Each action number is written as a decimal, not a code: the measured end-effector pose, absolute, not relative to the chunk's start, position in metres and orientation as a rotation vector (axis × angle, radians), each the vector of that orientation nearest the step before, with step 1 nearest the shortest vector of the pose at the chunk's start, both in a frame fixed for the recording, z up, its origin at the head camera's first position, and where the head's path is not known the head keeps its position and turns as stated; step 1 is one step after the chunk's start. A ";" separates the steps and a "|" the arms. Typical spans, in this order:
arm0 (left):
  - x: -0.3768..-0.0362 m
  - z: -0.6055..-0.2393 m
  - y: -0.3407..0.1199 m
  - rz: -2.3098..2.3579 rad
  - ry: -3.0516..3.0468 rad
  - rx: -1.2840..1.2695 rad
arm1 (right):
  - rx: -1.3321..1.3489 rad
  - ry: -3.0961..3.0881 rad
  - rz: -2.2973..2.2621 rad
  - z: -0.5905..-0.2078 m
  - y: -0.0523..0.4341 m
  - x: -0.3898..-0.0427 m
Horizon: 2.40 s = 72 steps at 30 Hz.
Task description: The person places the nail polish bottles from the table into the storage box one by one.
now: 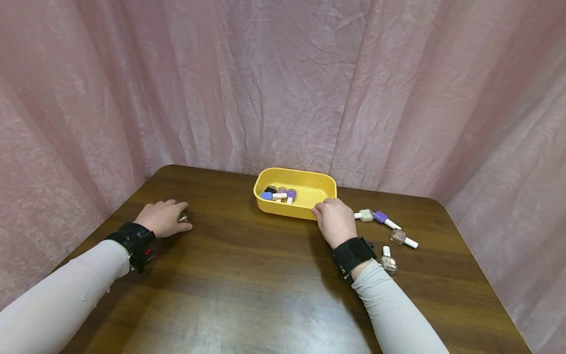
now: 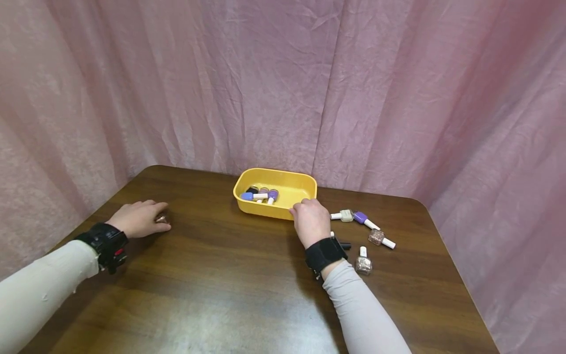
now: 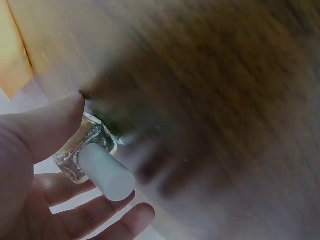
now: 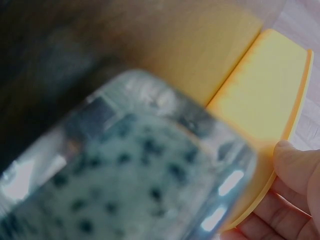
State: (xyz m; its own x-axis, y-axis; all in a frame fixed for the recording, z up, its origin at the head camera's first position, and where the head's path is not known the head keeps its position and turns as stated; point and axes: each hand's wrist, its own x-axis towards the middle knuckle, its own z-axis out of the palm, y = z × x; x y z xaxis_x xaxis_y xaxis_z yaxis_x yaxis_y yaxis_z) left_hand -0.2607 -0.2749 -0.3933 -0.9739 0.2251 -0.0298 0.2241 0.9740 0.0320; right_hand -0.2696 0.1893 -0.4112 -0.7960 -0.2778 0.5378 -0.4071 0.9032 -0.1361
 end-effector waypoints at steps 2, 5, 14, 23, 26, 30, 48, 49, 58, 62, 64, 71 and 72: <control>-0.261 -0.394 -0.276 0.039 3.092 0.353 | 0.494 -2.541 0.329 -0.411 0.189 -0.270; -0.262 -0.395 -0.278 0.036 3.094 0.356 | 0.494 -2.543 0.326 -0.412 0.189 -0.270; -0.261 -0.395 -0.278 0.020 3.099 0.355 | 0.495 -2.537 0.331 -0.411 0.189 -0.269; -0.260 -0.393 -0.278 0.009 3.099 0.361 | 0.495 -2.530 0.337 -0.411 0.189 -0.269; -0.259 -0.392 -0.278 0.006 3.088 0.364 | 0.494 -2.532 0.338 -0.411 0.190 -0.269; -0.259 -0.391 -0.278 0.008 3.077 0.367 | 0.495 -2.530 0.342 -0.412 0.190 -0.270; -0.258 -0.394 -0.275 0.011 3.095 0.411 | 0.491 -2.548 0.338 -0.410 0.189 -0.269; -0.258 -0.394 -0.274 0.013 3.098 0.413 | 0.490 -2.547 0.336 -0.410 0.189 -0.269; -0.260 -0.397 -0.269 0.012 3.132 0.463 | 0.486 -2.551 0.328 -0.411 0.188 -0.269; -0.261 -0.398 -0.265 0.014 3.166 0.505 | 0.482 -2.553 0.329 -0.411 0.188 -0.269; -0.262 -0.399 -0.262 0.016 3.187 0.528 | 0.482 -2.552 0.328 -0.411 0.188 -0.269; -0.262 -0.393 -0.245 0.017 3.215 0.560 | 0.485 -2.550 0.332 -0.411 0.189 -0.269; -0.262 -0.393 -0.243 0.011 3.219 0.567 | 0.487 -2.549 0.333 -0.411 0.189 -0.269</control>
State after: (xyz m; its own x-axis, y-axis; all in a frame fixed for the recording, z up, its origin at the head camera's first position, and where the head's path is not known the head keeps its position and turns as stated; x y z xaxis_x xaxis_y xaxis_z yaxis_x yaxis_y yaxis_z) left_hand -0.2625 -0.2428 -0.3925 -0.9321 0.3396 0.1259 0.3405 0.9401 -0.0154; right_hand -0.2690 0.1893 -0.4113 -0.8004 -0.2741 0.5331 -0.4021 0.9051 -0.1383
